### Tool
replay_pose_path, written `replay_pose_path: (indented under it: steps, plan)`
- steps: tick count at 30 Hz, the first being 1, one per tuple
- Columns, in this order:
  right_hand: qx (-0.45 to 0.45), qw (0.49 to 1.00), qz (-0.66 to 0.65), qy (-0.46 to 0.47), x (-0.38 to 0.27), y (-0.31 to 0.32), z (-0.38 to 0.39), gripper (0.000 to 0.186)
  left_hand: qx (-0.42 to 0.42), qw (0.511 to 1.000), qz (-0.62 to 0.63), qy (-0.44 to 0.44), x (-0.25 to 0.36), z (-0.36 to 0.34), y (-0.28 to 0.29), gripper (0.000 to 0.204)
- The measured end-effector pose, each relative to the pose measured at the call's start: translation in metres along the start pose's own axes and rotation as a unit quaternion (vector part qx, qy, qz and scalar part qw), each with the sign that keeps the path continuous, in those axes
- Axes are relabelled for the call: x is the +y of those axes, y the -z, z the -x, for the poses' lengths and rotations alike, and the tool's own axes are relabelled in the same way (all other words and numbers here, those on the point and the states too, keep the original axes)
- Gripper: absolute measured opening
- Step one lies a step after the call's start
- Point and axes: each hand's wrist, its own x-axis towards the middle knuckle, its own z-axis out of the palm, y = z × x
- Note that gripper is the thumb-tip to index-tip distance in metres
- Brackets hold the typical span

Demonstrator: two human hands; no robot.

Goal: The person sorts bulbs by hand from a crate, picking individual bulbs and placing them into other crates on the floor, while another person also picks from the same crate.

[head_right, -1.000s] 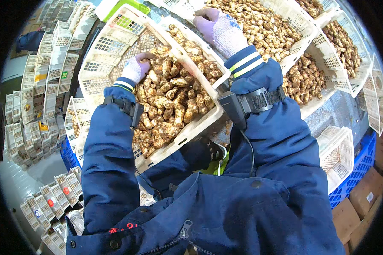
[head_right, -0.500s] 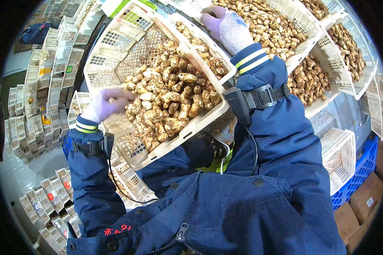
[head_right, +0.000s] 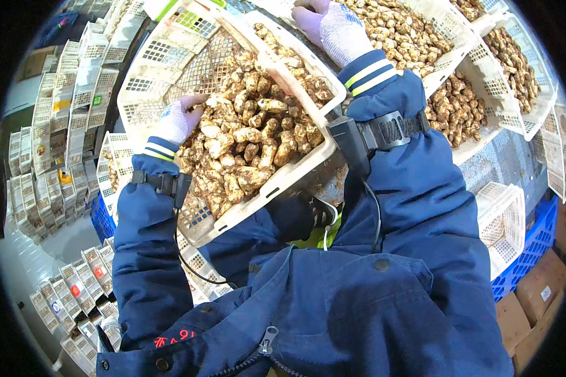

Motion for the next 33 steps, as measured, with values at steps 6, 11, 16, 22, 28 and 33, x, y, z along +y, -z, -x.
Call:
replay_pose_path:
  steps: [6,11,16,22,28,33]
  plan:
    - [-0.011,0.993,0.064,0.094,0.008,-0.003,0.001,0.031,-0.088,0.989,-0.111,0.05,0.019,-0.026,0.001,0.044]
    - [0.002,0.999,0.036,0.003,-0.006,-0.003,0.0,0.034,-0.092,0.976,-0.194,-0.021,0.009,-0.042,-0.011,0.047]
    - [-0.004,0.999,0.033,-0.017,-0.011,-0.005,0.002,0.033,-0.056,0.995,0.059,0.061,-0.002,-0.001,0.014,0.039]
    - [-0.028,0.994,0.047,0.095,0.038,-0.007,-0.024,0.04,-0.026,0.676,0.736,0.033,0.008,0.069,0.028,0.047]
    - [-0.018,0.991,0.033,0.129,0.049,-0.009,-0.028,0.037,-0.047,0.454,0.886,-0.081,0.041,0.087,0.015,0.064]
    - [-0.026,0.995,0.011,0.095,0.038,-0.012,-0.022,0.039,-0.015,0.504,0.862,-0.04,0.02,0.086,0.002,0.046]
